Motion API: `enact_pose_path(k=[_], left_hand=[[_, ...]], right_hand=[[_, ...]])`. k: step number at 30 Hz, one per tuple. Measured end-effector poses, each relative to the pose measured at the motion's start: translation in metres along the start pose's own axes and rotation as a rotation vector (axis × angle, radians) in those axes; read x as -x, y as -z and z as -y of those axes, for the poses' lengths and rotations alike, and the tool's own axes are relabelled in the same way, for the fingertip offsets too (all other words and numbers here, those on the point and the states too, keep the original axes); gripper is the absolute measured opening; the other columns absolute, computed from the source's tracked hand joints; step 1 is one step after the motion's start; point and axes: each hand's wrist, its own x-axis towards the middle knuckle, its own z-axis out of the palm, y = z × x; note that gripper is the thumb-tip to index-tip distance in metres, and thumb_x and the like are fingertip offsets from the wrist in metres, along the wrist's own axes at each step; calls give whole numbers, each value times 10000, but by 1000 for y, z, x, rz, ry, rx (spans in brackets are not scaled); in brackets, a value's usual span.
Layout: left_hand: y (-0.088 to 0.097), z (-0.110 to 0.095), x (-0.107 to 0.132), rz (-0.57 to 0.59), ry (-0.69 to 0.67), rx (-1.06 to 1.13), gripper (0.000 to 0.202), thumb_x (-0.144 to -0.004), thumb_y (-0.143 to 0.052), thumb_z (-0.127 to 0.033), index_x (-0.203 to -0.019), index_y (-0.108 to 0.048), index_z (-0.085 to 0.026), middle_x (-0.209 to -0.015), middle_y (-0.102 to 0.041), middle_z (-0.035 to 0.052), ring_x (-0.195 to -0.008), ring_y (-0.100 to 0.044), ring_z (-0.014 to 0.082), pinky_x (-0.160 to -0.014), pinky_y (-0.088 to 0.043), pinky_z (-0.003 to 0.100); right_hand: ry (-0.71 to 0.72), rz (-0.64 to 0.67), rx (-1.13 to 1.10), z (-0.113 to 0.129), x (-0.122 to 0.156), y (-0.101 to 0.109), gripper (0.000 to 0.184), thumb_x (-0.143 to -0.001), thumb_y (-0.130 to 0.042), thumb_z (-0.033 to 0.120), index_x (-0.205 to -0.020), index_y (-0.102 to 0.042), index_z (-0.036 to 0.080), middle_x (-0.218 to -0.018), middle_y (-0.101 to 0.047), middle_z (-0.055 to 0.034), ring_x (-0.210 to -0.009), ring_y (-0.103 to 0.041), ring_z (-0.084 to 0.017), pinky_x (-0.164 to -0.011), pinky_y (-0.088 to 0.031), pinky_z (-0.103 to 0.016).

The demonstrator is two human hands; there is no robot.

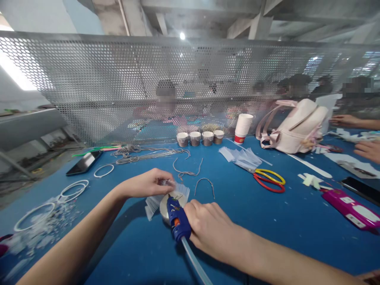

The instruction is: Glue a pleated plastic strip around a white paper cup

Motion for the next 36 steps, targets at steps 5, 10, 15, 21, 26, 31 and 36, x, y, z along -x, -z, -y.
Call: enact_pose_path(k=[5,10,15,21,26,31,36], left_hand=[[-1,3,0,-6,-10,-9,148,-754,-523,-167,-781,-661,-122,-727,-633,5,-665,-516,110,-616,-404,194],[-1,3,0,-17,-6,-8,151,-752,-519,-165,-769,-664,-129,-712,-634,-2,-660,-517,111,-610,-404,195],[-1,5,-1,-13,1,1,145,-759,-537,-189,-781,-668,-132,-722,-633,-2,-673,-519,114,-615,-403,197],[-2,5,0,-19,8,5,148,-763,-534,-192,-777,-668,-129,-720,-636,2,-665,-507,109,-607,-393,192],[-2,3,-1,-22,22,21,148,-756,-532,-196,-764,-664,-130,-702,-617,-5,-642,-489,103,-590,-386,189],[-1,2,-1,-14,36,48,142,-746,-531,-193,-756,-658,-130,-703,-615,-3,-649,-498,107,-598,-390,194],[-1,2,0,-10,49,44,141,-736,-528,-185,-754,-657,-130,-685,-609,-10,-636,-490,105,-583,-376,195]], right_hand=[[-1,10,9,-1,-1,0,127,-771,-490,83,-873,-511,155,-780,-594,-33,-581,-555,-161,-495,-227,-294],[-2,3,25,-2,-1,-3,127,-767,-481,65,-850,-502,158,-766,-585,-30,-572,-555,-158,-491,-223,-291],[-24,-1,64,-2,-1,-3,130,-757,-460,59,-825,-497,164,-734,-583,-25,-544,-549,-155,-481,-176,-299],[-52,66,77,-1,-2,1,141,-759,-486,34,-842,-521,143,-770,-606,-42,-566,-559,-171,-488,-151,-302],[-33,60,72,0,-3,0,106,-773,-496,61,-837,-525,139,-761,-612,-44,-559,-554,-159,-479,-164,-294],[-7,27,66,0,-3,-2,109,-772,-480,72,-837,-521,150,-746,-611,-31,-551,-553,-153,-479,-200,-294],[18,26,69,2,-3,-2,129,-749,-473,67,-839,-514,151,-741,-614,-39,-549,-555,-161,-476,-220,-292]])
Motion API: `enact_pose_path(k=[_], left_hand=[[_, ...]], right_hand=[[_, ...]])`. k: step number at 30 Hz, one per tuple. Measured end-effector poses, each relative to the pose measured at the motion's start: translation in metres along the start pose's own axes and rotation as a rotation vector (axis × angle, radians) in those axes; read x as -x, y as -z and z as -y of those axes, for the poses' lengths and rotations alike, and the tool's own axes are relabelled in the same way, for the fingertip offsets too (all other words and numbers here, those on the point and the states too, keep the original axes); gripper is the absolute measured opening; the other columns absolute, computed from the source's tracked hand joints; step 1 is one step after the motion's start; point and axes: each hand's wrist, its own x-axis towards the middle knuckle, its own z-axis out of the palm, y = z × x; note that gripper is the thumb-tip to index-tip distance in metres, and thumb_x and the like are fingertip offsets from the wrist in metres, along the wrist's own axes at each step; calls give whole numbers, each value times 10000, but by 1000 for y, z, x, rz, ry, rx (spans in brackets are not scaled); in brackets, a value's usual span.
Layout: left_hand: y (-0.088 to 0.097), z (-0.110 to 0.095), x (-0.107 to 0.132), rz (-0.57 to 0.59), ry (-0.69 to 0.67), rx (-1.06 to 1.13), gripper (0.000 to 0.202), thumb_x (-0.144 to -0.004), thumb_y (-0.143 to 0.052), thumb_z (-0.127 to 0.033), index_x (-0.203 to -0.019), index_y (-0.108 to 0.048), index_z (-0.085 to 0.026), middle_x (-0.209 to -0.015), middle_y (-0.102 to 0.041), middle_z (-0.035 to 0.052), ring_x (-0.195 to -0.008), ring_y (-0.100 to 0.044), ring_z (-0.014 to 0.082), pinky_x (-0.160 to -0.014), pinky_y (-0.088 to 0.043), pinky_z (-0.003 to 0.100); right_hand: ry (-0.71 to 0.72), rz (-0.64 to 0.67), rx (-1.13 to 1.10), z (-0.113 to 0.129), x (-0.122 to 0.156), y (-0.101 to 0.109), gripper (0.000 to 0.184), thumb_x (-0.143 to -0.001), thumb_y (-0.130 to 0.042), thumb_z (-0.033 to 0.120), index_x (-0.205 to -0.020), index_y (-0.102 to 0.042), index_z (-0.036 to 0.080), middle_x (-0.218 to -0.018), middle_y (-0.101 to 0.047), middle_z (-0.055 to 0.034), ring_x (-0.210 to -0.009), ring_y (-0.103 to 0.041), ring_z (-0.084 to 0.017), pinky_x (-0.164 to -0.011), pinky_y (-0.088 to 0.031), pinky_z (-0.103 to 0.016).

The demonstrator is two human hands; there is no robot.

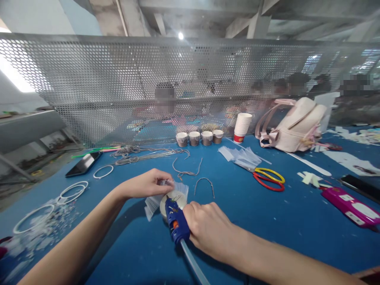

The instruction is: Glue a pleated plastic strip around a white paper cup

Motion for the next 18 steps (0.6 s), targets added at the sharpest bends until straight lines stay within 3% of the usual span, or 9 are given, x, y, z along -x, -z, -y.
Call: enact_pose_path(k=[18], left_hand=[[-1,0,0,1,1,-27,158,-751,-526,-214,-762,-659,-129,-700,-616,-6,-646,-492,106,-596,-378,192]], right_hand=[[-36,-30,39,-2,1,-6,92,-777,-470,77,-807,-510,154,-724,-616,-34,-534,-554,-146,-469,-170,-297]])
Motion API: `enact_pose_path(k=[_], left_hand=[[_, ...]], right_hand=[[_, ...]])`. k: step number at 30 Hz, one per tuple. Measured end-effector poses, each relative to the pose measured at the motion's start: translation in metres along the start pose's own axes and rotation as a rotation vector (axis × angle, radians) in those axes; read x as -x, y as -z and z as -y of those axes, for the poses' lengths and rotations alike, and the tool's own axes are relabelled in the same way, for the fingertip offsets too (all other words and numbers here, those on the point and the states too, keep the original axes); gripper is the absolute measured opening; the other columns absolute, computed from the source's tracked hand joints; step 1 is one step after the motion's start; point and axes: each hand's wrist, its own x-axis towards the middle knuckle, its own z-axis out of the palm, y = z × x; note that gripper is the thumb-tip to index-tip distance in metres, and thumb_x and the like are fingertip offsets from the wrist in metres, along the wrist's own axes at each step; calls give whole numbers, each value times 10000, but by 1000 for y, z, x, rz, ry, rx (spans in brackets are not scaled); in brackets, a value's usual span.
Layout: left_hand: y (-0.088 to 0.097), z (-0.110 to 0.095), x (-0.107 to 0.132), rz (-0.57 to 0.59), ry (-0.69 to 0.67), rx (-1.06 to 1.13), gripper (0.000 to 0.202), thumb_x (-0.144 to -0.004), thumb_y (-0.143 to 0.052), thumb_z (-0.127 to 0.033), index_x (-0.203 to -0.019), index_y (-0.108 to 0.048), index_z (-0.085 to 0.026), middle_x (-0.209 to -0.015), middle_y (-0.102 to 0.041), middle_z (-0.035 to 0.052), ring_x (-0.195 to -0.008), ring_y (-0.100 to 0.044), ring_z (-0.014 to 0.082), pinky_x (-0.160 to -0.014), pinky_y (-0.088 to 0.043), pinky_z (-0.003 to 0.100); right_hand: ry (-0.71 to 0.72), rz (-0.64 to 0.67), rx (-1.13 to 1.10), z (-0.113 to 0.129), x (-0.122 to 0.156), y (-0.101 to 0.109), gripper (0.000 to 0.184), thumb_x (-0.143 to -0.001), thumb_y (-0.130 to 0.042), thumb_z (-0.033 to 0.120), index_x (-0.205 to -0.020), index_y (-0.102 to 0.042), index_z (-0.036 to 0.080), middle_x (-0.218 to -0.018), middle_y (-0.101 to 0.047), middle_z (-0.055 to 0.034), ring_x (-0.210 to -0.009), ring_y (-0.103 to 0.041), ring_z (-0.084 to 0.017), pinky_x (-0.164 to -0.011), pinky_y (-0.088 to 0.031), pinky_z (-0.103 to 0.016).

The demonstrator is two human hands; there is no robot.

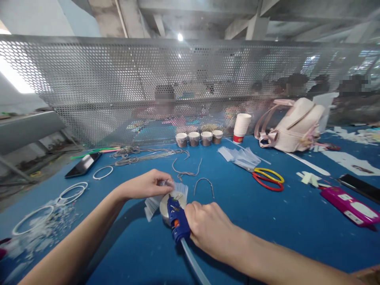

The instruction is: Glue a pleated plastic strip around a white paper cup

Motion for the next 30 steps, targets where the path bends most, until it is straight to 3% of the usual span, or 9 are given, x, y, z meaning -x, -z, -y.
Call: enact_pose_path(k=[14,20,30], left_hand=[[0,0,0,6,-19,-9,148,-738,-503,-196,-728,-634,-128,-683,-580,-13,-641,-476,104,-600,-374,192],[-1,1,0,5,-7,-21,153,-750,-511,-209,-733,-634,-120,-685,-587,-7,-644,-475,104,-595,-374,190],[0,0,0,11,11,-3,154,-761,-523,-239,-723,-625,-130,-661,-561,-20,-632,-474,103,-591,-371,194]], right_hand=[[24,26,-11,3,-1,1,84,-775,-490,101,-826,-535,149,-740,-628,-51,-558,-557,-170,-487,-191,-307],[-9,26,22,3,1,1,187,-690,-461,17,-806,-513,154,-727,-620,-44,-535,-545,-155,-478,-177,-296],[-24,5,37,7,3,2,212,-665,-450,-8,-789,-499,157,-708,-612,-43,-521,-534,-144,-474,-172,-284]])
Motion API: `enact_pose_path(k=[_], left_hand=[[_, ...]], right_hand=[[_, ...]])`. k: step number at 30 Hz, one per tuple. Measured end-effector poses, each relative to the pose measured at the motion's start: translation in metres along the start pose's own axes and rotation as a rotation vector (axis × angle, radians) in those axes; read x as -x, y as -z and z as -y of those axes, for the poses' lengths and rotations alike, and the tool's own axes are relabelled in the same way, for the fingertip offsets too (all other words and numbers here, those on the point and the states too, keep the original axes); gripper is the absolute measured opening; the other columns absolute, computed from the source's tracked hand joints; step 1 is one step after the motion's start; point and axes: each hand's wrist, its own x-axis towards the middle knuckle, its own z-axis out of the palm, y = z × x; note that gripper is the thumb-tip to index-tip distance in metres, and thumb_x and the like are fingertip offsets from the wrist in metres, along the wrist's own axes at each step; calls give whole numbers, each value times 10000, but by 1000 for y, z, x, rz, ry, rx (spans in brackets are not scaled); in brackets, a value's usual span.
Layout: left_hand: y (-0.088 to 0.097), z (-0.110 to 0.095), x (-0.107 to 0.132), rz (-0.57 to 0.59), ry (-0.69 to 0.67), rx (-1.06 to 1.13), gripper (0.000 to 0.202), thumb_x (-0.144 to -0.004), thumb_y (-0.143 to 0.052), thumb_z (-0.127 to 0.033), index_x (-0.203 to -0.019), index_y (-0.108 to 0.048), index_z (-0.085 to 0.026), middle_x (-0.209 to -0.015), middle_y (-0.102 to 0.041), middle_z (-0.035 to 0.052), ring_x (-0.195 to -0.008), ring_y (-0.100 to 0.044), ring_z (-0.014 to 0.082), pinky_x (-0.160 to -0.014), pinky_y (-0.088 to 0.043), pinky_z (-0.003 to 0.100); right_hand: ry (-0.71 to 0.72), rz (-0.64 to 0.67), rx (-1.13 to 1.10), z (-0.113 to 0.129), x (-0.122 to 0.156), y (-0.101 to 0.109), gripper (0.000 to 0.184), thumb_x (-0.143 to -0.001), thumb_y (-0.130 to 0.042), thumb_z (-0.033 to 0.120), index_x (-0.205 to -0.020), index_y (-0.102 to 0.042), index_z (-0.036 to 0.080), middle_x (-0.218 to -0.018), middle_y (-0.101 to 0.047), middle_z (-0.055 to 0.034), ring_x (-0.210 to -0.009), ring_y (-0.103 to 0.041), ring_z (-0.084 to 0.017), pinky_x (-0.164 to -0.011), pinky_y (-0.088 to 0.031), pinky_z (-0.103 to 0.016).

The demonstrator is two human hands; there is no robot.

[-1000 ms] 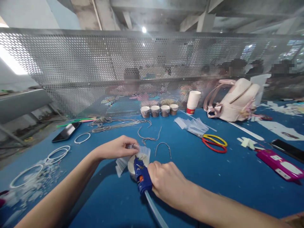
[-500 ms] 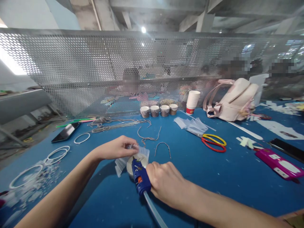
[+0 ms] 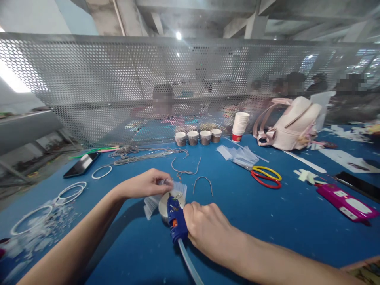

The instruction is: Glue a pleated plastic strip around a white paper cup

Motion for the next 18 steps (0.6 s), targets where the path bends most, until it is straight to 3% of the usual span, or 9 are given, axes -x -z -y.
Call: enact_pose_path(k=[9,18], left_hand=[[2,1,1,74,81,172,143,-750,-557,-270,-784,-628,-151,-744,-618,4,-704,-584,139,-659,-449,233],[2,7,0,67,94,216,135,-728,-581,-246,-801,-636,-146,-737,-605,-4,-691,-563,126,-646,-443,225]], right_hand=[[-113,-114,-557,-19,12,6,42,-770,-515,141,-782,-518,181,-683,-586,1,-578,-516,-119,-545,-332,-231],[-129,-104,-705,-12,10,21,75,-772,-512,172,-708,-476,189,-591,-476,40,-516,-393,-89,-505,-306,-215]])
